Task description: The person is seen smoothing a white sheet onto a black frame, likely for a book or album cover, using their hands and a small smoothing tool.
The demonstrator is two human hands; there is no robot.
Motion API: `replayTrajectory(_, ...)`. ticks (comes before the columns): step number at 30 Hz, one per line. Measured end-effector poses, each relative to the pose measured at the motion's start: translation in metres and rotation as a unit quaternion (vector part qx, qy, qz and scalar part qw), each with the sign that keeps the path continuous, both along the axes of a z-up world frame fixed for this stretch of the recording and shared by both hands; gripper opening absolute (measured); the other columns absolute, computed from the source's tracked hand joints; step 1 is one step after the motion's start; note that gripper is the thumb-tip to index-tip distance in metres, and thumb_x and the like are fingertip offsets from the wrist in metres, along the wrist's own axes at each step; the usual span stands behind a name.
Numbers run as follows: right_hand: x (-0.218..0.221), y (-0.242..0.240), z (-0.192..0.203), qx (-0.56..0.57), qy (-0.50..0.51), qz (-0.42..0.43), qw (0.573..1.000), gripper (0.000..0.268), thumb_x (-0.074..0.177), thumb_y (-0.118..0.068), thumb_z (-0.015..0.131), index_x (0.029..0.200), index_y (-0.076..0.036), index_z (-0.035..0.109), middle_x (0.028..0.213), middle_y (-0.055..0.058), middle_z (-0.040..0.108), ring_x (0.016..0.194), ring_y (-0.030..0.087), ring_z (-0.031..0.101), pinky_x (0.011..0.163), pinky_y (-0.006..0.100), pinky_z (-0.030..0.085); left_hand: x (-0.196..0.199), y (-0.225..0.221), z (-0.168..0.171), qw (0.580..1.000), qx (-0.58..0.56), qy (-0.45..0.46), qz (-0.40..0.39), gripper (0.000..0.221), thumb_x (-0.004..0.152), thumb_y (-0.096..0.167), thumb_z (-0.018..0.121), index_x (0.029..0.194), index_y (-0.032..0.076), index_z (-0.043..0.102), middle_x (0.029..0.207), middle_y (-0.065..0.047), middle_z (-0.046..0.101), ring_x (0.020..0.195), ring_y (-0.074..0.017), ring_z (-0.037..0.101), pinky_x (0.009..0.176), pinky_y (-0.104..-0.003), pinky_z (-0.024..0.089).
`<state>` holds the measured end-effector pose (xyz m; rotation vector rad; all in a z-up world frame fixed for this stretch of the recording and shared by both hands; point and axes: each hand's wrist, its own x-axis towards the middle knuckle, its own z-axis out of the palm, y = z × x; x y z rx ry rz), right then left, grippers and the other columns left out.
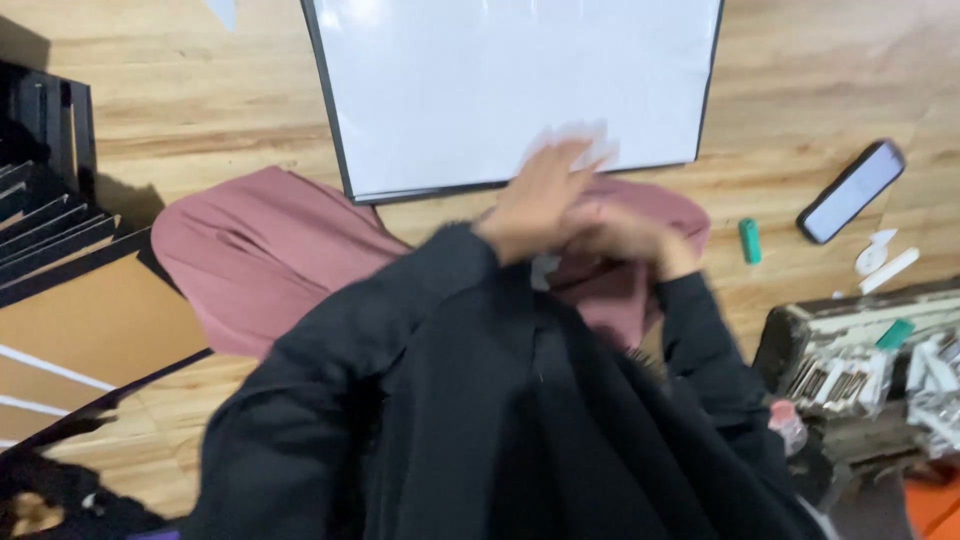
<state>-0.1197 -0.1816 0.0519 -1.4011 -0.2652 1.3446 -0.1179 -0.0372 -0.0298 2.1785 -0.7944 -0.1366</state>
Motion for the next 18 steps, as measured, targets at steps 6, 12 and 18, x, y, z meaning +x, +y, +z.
replayTrajectory(6,-0.018,-0.033,-0.091,-0.178,-0.161,-0.333,0.912,0.036,0.077,0.006,0.05,0.111,-0.003,0.055,0.088,0.012,0.062,0.054,0.018,0.062,0.042,0.025,0.047,-0.11,0.08,0.039,0.988,-0.09,0.115,-0.059,0.052,0.084,0.038,0.044,0.13,0.013,0.041,0.096,-0.011,0.051,0.074,-0.0319,0.056,0.065,-0.038,0.049)
replayTrajectory(12,-0.052,0.062,-0.029,-0.169,-0.403,-0.07,0.897,0.022,0.075,-0.02,0.068,0.097,-0.017,0.067,0.084,0.005,0.062,0.07,0.021,0.06,0.062,0.034,0.047,-0.124,0.133,0.055,0.929,0.171,0.329,-0.01,0.028,0.079,0.045,0.049,0.09,0.02,0.058,0.07,-0.003,0.065,0.072,-0.0325,0.065,0.061,-0.047,0.05)
replayTrajectory(18,-0.09,0.08,-0.029,-0.072,-0.48,0.024,0.874,0.029,0.07,-0.032,0.069,0.091,-0.013,0.063,0.091,0.007,0.062,0.086,0.031,0.059,0.073,0.042,0.044,-0.123,0.149,0.064,0.915,0.178,0.361,0.027,0.016,0.076,0.034,0.055,0.077,0.018,0.056,0.059,-0.002,0.063,0.069,-0.0299,0.065,0.06,-0.04,0.05)
